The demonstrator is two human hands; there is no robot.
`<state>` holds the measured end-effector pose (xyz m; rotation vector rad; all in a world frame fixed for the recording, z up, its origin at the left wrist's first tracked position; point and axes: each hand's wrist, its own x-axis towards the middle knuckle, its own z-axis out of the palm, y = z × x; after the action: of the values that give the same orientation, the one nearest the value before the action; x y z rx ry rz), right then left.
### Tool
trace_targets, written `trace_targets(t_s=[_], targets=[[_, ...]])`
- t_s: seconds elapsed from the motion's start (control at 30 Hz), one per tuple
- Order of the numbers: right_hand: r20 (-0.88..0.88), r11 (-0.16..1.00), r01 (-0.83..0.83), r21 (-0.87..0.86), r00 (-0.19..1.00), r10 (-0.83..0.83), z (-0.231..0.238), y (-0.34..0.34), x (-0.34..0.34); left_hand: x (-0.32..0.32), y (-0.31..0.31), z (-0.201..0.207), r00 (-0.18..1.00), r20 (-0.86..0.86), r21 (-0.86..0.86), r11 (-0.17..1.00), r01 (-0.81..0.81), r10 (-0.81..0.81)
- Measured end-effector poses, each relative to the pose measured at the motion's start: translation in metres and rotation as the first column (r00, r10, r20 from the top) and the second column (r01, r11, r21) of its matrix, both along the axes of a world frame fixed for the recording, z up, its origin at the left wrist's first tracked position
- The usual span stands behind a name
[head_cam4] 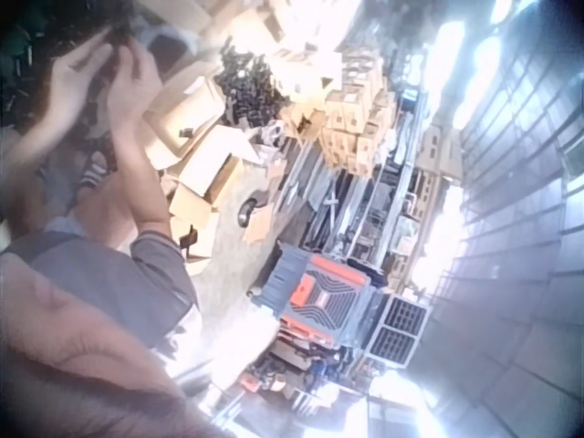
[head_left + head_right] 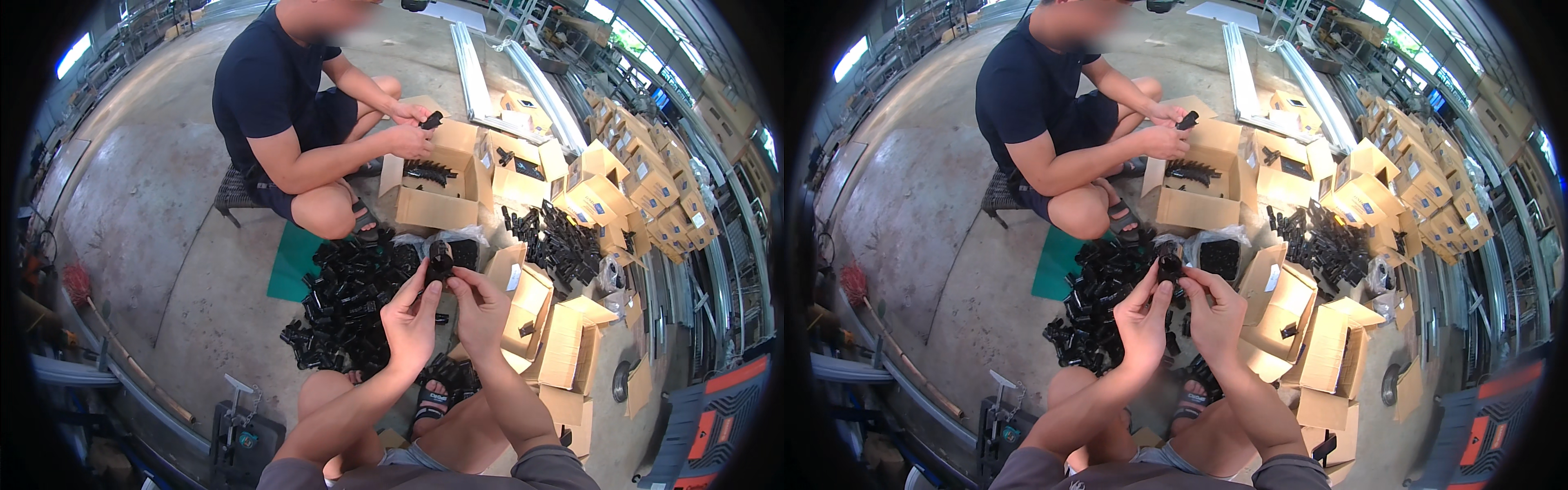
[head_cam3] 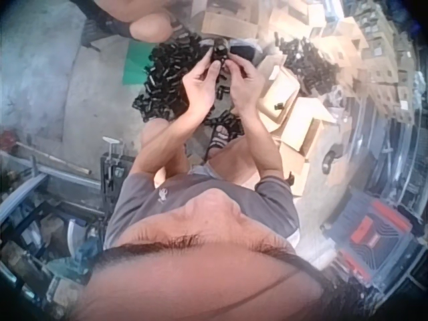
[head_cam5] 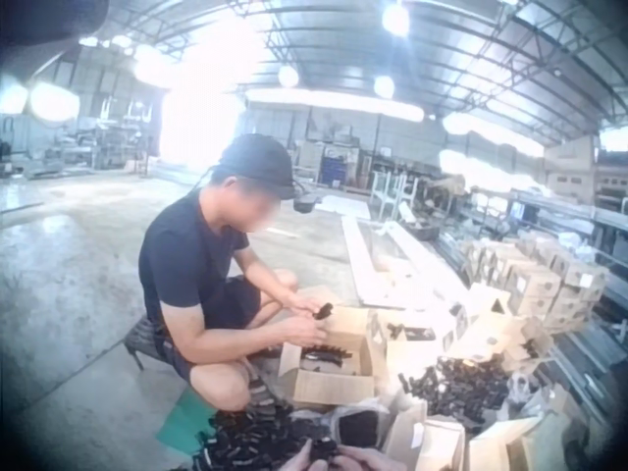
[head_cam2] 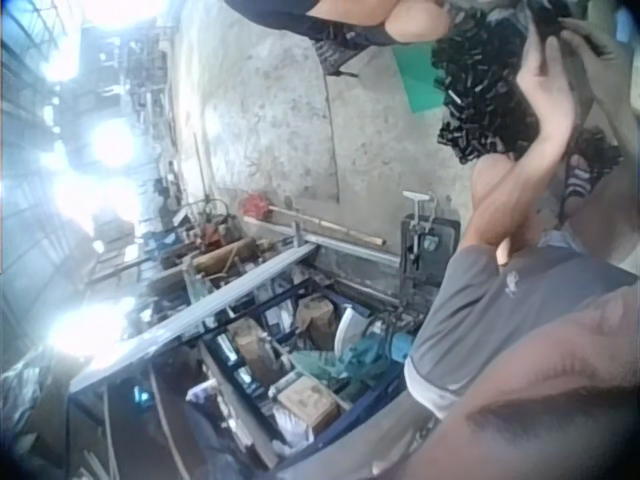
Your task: The person sorts black plastic components by hand from a pile on the floor into cardboard boxes.
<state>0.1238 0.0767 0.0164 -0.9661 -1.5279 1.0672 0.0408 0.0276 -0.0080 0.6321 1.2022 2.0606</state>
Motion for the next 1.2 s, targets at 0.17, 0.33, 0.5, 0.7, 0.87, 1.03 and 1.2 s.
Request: trace_targets(t_s=[0.17, 0.33, 0.5, 0.7, 0.87, 1.03, 1.2], targets=[[0.088, 0.996, 0.034, 0.085, 0.995, -0.041, -0.006, 0.002, 0.005, 0.006, 0.001, -0.003, 0.999, -0.032, -0.003, 1.0, -0.009, 0.009], [0.165, 0.969, 0.037, 0.243, 0.983, -0.079, -0.002, 0.0, 0.009, 0.006, -0.002, -0.007, 0.999, -0.025, -0.013, 1.0, 0.021, -0.021], [0.114, 0.96, 0.038, 0.278, 0.991, -0.072, -0.006, 0.002, 0.015, 0.01, 0.0, -0.008, 0.999, -0.02, -0.017, 0.999, 0.037, -0.038], [0.199, 0.973, 0.046, 0.226, 0.976, -0.092, 0.0, 0.001, 0.017, 0.01, -0.003, -0.002, 0.998, -0.055, -0.032, 0.999, 0.035, -0.037], [0.287, 0.939, -0.006, 0.343, 0.953, -0.099, -0.006, 0.007, 0.02, 0.013, -0.004, -0.006, 0.994, -0.098, -0.033, 0.999, 0.039, -0.042], [0.296, 0.957, -0.135, 0.255, 0.954, 0.055, 0.002, 0.002, 0.024, 0.009, -0.006, -0.01, 0.997, -0.056, -0.027, 0.999, 0.047, -0.048], [0.3, 0.936, -0.134, 0.327, 0.954, 0.031, -0.012, 0.008, 0.023, 0.01, -0.006, -0.008, 0.999, -0.028, -0.035, 0.999, 0.037, -0.038]])
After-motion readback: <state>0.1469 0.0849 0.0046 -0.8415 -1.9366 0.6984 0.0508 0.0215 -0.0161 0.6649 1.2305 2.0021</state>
